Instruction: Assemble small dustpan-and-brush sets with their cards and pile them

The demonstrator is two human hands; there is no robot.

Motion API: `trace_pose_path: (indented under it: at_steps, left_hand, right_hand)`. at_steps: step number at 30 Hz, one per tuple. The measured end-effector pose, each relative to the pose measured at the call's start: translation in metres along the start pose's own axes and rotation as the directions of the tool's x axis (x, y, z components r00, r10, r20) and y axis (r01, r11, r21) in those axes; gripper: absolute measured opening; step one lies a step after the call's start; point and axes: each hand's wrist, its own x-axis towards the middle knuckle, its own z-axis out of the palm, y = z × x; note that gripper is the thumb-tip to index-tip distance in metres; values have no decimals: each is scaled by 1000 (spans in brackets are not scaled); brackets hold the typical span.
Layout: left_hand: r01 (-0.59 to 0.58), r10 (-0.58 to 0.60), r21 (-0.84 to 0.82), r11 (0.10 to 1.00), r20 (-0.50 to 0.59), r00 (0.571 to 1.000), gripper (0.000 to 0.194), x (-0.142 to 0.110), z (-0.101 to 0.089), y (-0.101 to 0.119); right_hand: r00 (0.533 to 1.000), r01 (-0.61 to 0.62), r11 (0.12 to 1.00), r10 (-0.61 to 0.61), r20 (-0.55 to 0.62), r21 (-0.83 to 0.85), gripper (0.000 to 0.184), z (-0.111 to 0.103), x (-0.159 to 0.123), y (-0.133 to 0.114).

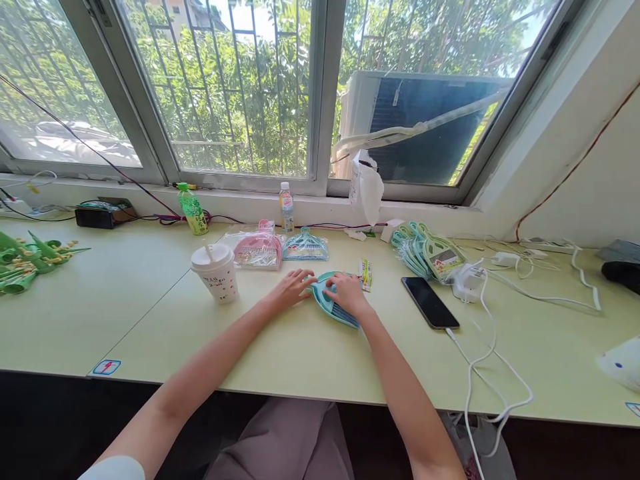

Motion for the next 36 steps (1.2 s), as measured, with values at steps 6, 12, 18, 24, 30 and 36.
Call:
trace_pose_path:
  at_steps: [6, 12, 18, 24, 30, 36]
  left_hand:
    - [-4, 8, -192, 981, 21, 1000, 30, -4, 0, -9]
    - [21, -55, -546, 838, -46, 997, 25, -7, -14, -5]
    - [26, -113, -619, 785, -102, 988, 22, -5, -14, -1]
    - [86, -118, -598, 797, -15, 993, 22, -6, -11, 0]
    - [231, -457, -622, 748, -231, 859, 37, 5, -8, 13]
    - [461, -486, -886, -52, 426, 763, 49, 15, 9, 41]
  right_hand:
    - [1000, 14, 978, -12, -9, 208, 17, 0, 1, -1]
    - [999, 29, 910, -16, -36, 413, 20, -2, 2, 3]
    - [1000, 5, 863, 9, -26, 505, 24, -1, 3, 7]
    - [1000, -16, 844, 24, -8, 537, 27, -1, 3, 5]
    - [946, -74, 826, 235, -221, 559, 29, 5, 7, -6]
    - [832, -184, 771, 453, -322, 609, 32, 13, 8, -11]
